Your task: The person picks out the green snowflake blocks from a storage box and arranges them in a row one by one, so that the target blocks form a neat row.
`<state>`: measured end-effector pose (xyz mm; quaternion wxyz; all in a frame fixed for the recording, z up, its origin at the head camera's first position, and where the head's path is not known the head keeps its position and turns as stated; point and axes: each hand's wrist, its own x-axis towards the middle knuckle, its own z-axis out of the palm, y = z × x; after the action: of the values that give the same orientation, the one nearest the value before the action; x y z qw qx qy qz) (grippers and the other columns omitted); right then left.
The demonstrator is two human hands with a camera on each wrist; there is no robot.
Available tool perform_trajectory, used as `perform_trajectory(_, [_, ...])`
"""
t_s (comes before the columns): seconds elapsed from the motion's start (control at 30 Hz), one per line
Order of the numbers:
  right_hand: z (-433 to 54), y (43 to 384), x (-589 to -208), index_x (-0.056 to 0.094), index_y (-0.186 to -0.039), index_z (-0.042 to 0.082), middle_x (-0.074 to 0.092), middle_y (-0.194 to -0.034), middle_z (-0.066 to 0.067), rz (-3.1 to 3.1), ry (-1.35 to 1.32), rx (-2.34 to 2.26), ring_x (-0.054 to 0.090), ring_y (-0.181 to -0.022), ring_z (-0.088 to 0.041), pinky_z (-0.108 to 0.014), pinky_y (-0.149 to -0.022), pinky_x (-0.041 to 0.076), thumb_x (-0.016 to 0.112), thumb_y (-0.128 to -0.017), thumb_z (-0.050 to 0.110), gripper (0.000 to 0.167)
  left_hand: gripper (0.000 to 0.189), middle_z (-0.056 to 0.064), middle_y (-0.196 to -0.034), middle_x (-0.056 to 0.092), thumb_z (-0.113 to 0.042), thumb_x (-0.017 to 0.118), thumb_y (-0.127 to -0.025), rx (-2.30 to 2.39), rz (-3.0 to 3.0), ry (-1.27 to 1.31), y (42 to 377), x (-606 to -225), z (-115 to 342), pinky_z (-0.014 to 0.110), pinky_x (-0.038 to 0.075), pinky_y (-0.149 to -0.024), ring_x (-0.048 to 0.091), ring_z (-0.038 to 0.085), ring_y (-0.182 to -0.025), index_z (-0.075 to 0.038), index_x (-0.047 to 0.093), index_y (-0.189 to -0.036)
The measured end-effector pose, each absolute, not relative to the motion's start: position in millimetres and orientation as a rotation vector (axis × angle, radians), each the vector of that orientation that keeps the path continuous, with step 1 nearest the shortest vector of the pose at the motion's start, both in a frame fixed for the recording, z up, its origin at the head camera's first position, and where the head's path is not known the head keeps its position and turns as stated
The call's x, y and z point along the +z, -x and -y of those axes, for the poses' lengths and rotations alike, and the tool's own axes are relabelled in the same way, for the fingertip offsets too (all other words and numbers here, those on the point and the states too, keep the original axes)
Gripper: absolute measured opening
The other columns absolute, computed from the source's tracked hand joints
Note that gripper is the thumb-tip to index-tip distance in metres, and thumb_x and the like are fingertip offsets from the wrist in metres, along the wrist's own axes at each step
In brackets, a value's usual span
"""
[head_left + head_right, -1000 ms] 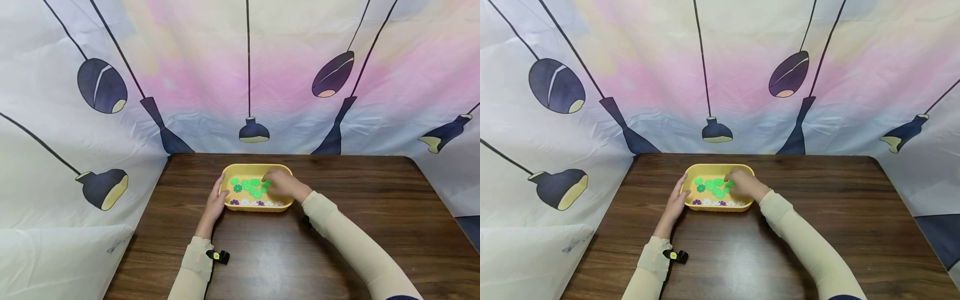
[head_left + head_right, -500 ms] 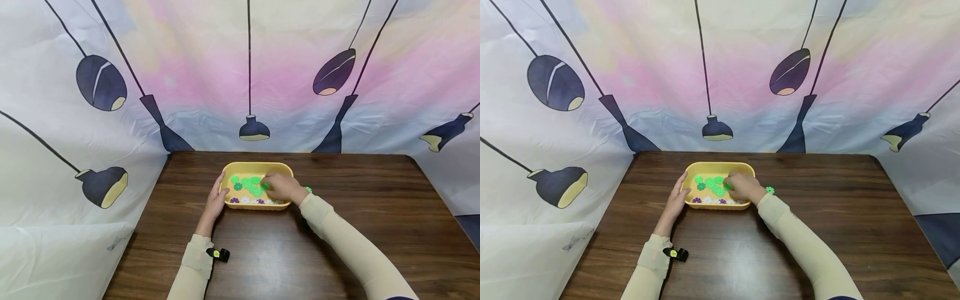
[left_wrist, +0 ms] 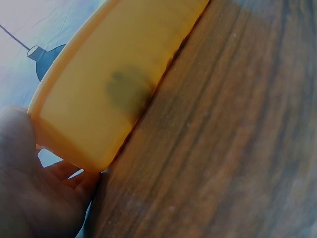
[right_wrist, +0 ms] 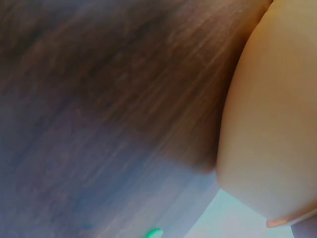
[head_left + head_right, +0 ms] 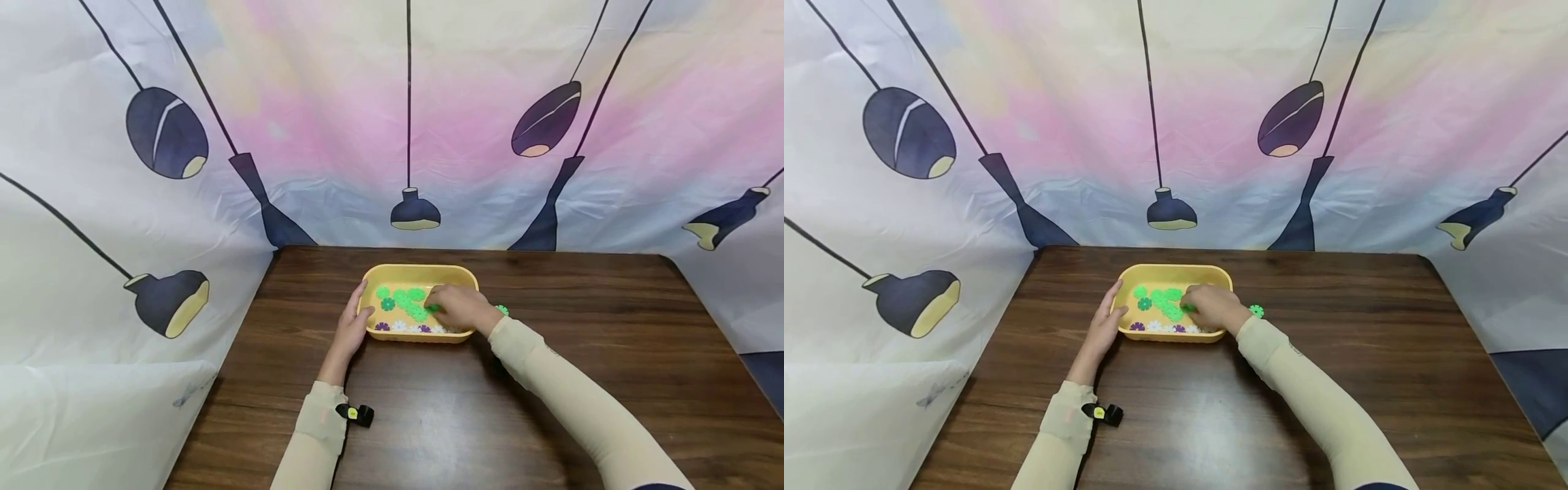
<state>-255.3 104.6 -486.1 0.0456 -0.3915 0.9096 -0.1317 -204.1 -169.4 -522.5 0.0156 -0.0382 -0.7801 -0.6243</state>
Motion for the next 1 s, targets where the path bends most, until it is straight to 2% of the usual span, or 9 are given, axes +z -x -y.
perform_trajectory(0.13, [-105, 255, -488, 0.079, -0.115, 0.015, 0.072, -0.110, 0.000, -2.796, 1.165, -0.415, 0.068, -0.095, -0.016, -0.036, -0.084, 0.058, 0.069, -0.097, 0.008, 0.021, 0.063, 0.010, -0.174, 0.026, -0.008, 0.049, -0.107, -1.958, 2.417, 0.122, 204, -523, 169, 0.058, 0.017, -0.127, 0.018, 0.034, -0.160, -0.013, 0.033, -0.167])
perform_trajectory(0.2, [-106, 255, -488, 0.078, -0.113, 0.016, 0.069, -0.105, 0.001, -2.806, 1.146, -0.413, 0.063, -0.085, -0.013, -0.033, -0.075, 0.055, 0.069, -0.097, 0.009, 0.020, 0.063, 0.009, -0.173, 0.026, -0.009, 0.050, -0.107, -1.947, 2.421, 0.119, 208, -528, 170, 0.058, 0.018, -0.127, 0.019, 0.033, -0.160, -0.015, 0.033, -0.167])
perform_trajectory(0.3, [-106, 255, -488, 0.077, -0.114, 0.016, 0.068, -0.104, 0.001, -2.817, 1.121, -0.432, 0.056, -0.078, -0.009, -0.031, -0.070, 0.050, 0.069, -0.096, 0.014, 0.019, 0.063, 0.010, -0.174, 0.024, -0.007, 0.049, -0.107, -1.961, 2.427, 0.101, 209, -528, 169, 0.057, 0.016, -0.127, 0.017, 0.033, -0.160, -0.013, 0.031, -0.167])
perform_trajectory(0.43, [-107, 254, -486, 0.076, -0.120, 0.013, 0.069, -0.111, -0.001, -2.831, 1.104, -0.501, 0.059, -0.081, -0.009, -0.032, -0.072, 0.053, 0.069, -0.096, 0.019, 0.026, 0.063, 0.013, -0.174, 0.023, -0.004, 0.047, -0.107, -1.977, 2.435, 0.083, 208, -521, 168, 0.056, 0.014, -0.128, 0.015, 0.035, -0.160, -0.009, 0.029, -0.167])
perform_trajectory(0.63, [-107, 254, -484, 0.077, -0.125, 0.010, 0.068, -0.114, -0.003, -2.809, 1.079, -0.579, 0.058, -0.082, -0.011, -0.033, -0.074, 0.052, 0.067, -0.096, 0.017, 0.031, 0.062, 0.018, -0.172, 0.025, -0.002, 0.049, -0.106, -1.982, 2.443, 0.085, 193, -494, 164, 0.058, 0.017, -0.127, 0.019, 0.038, -0.159, -0.005, 0.033, -0.165])
perform_trajectory(0.9, [-109, 257, -481, 0.078, -0.120, 0.006, 0.065, -0.106, -0.004, -2.765, 1.156, -0.671, 0.053, -0.075, -0.011, -0.033, -0.075, 0.052, 0.066, -0.098, 0.012, 0.026, 0.062, 0.018, -0.172, 0.026, -0.003, 0.049, -0.105, -1.996, 2.420, 0.083, 189, -492, 162, 0.058, 0.016, -0.127, 0.019, 0.038, -0.159, -0.006, 0.033, -0.165])
perform_trajectory(1.0, [-110, 259, -477, 0.078, -0.119, 0.005, 0.065, -0.107, -0.005, -2.749, 1.170, -0.663, 0.055, -0.077, -0.011, -0.034, -0.077, 0.053, 0.067, -0.097, 0.011, 0.025, 0.062, 0.017, -0.172, 0.026, -0.002, 0.048, -0.105, -1.999, 2.413, 0.092, 191, -494, 162, 0.057, 0.016, -0.127, 0.018, 0.038, -0.159, -0.005, 0.033, -0.165])
